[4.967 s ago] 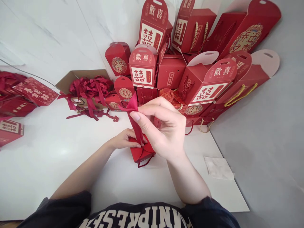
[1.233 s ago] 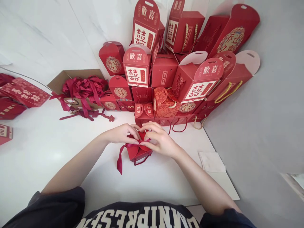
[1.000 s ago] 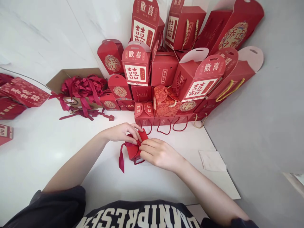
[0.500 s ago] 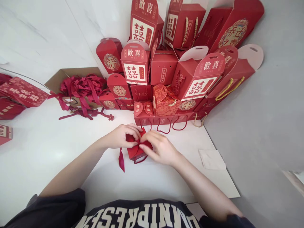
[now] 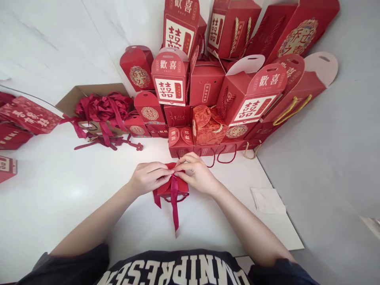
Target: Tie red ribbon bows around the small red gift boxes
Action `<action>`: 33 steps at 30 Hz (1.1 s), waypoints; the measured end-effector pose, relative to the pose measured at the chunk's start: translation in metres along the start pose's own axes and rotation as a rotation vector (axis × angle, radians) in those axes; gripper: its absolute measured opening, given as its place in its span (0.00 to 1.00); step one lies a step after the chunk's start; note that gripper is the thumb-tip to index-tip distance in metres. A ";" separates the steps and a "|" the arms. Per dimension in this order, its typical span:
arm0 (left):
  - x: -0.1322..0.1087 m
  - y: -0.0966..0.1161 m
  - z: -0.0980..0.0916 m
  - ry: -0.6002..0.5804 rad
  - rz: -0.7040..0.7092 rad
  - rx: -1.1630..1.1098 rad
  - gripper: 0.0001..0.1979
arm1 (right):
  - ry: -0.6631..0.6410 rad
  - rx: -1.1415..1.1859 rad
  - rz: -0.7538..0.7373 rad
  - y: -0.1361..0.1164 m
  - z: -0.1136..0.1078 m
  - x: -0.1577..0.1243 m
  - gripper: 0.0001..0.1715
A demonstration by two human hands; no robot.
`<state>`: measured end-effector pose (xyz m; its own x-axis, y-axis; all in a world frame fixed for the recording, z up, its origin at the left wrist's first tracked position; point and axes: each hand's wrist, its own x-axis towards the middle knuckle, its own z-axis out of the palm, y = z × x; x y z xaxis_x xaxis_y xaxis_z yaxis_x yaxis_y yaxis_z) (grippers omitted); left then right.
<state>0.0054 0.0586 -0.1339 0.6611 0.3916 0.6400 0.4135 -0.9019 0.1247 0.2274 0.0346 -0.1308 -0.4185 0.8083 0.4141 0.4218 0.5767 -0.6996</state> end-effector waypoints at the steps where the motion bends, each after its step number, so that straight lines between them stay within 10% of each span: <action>1: -0.001 0.000 0.001 0.021 0.000 -0.017 0.04 | 0.016 -0.006 0.007 0.000 0.002 0.000 0.07; 33: 0.004 0.005 0.002 0.117 0.087 0.066 0.04 | 0.077 0.114 0.043 -0.006 0.005 -0.008 0.13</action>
<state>0.0115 0.0556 -0.1328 0.6200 0.2854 0.7309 0.4007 -0.9160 0.0178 0.2240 0.0241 -0.1327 -0.3370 0.8411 0.4232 0.3417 0.5281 -0.7774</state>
